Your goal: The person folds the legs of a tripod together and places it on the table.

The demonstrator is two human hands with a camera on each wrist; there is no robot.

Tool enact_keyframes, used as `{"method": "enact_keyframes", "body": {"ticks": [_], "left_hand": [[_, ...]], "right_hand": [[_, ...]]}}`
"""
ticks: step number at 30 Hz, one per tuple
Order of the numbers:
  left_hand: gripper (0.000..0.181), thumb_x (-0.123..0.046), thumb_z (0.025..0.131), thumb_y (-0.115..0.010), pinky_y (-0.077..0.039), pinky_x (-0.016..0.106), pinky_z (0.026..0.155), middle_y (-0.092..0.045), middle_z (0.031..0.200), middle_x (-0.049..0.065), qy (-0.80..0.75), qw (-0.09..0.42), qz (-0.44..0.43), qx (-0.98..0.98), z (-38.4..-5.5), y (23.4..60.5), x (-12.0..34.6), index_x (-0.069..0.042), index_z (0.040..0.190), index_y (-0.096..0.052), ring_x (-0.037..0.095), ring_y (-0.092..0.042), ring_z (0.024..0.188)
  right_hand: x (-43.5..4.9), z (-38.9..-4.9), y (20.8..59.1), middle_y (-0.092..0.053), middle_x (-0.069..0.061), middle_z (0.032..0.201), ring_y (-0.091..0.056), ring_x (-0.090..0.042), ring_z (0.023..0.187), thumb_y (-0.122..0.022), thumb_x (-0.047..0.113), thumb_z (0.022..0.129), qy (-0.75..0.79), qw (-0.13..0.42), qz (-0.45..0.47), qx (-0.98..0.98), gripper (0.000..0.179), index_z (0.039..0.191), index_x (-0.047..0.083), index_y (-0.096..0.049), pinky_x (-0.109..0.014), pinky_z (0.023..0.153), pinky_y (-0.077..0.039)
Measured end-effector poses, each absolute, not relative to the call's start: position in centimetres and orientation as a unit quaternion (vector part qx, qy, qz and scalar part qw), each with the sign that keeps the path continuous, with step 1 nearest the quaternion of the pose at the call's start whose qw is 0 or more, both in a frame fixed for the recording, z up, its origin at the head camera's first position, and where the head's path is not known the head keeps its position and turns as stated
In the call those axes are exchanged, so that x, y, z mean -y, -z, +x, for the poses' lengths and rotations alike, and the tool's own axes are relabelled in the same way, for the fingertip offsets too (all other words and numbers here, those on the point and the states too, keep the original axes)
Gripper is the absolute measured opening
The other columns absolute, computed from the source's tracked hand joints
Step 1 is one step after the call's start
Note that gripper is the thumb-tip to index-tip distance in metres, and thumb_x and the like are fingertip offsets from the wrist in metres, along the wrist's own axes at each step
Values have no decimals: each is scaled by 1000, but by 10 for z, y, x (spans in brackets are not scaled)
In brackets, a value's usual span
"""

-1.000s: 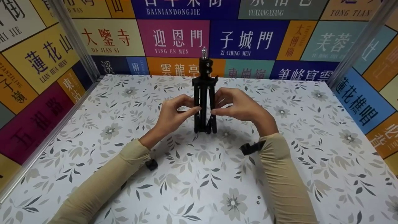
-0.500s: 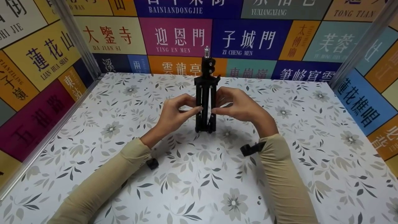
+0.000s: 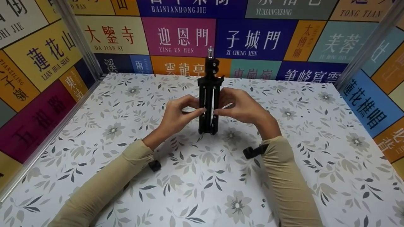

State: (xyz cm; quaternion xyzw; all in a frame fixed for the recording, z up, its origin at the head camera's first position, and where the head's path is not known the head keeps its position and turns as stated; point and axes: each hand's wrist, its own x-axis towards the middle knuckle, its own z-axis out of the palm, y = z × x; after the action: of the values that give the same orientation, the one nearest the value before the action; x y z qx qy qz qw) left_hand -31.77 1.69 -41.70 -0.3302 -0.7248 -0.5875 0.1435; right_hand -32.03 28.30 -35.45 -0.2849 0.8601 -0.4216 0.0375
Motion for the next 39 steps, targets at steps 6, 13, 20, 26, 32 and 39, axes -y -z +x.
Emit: {"method": "enact_keyframes", "body": {"ticks": [6,13,20,26,32,39], "left_hand": [[16,-24,99,-83,-69,24,84,-83,104,-1,589,142,-331,724,-318,417,-17,-14,110,-77,5,-79,98],[16,-25,99,-83,-68,24,84,-83,104,-1,585,142,-331,727,-318,417,-17,-14,110,-77,5,-79,99],[17,-27,99,-83,-68,23,84,-83,106,0,580,145,-334,728,-318,416,-17,-14,109,-78,7,-79,100],[17,-25,99,-82,-68,23,85,-83,108,1,583,138,-340,725,-318,417,-17,-13,111,-77,7,-79,101],[16,-22,101,-79,-68,22,86,-83,106,1,575,144,-344,728,-318,417,-15,-12,113,-78,7,-79,102],[18,-21,103,-76,-66,20,91,-83,108,3,559,154,-343,739,-320,416,-12,-12,119,-78,9,-78,105]], "right_hand": [[-281,-321,355,-78,-11,122,-76,-14,109,-88,19,94,424,36,-274,-863,59,148,17,-64,-27,98,-66],[-280,-320,357,-78,-11,120,-76,-15,107,-88,17,94,430,29,-279,-858,59,148,18,-65,-26,95,-66],[-278,-320,357,-79,-10,119,-76,-15,107,-88,18,93,433,26,-275,-858,56,145,18,-67,-25,94,-66],[-278,-319,357,-79,-10,117,-77,-13,105,-89,17,92,425,18,-276,-862,54,142,17,-68,-25,93,-67],[-275,-317,357,-80,-9,113,-77,-14,102,-91,19,91,425,17,-266,-865,52,138,16,-70,-25,90,-68],[-269,-313,354,-81,-6,107,-78,-13,97,-94,27,88,407,5,-260,-876,44,126,17,-76,-23,85,-67]]}}
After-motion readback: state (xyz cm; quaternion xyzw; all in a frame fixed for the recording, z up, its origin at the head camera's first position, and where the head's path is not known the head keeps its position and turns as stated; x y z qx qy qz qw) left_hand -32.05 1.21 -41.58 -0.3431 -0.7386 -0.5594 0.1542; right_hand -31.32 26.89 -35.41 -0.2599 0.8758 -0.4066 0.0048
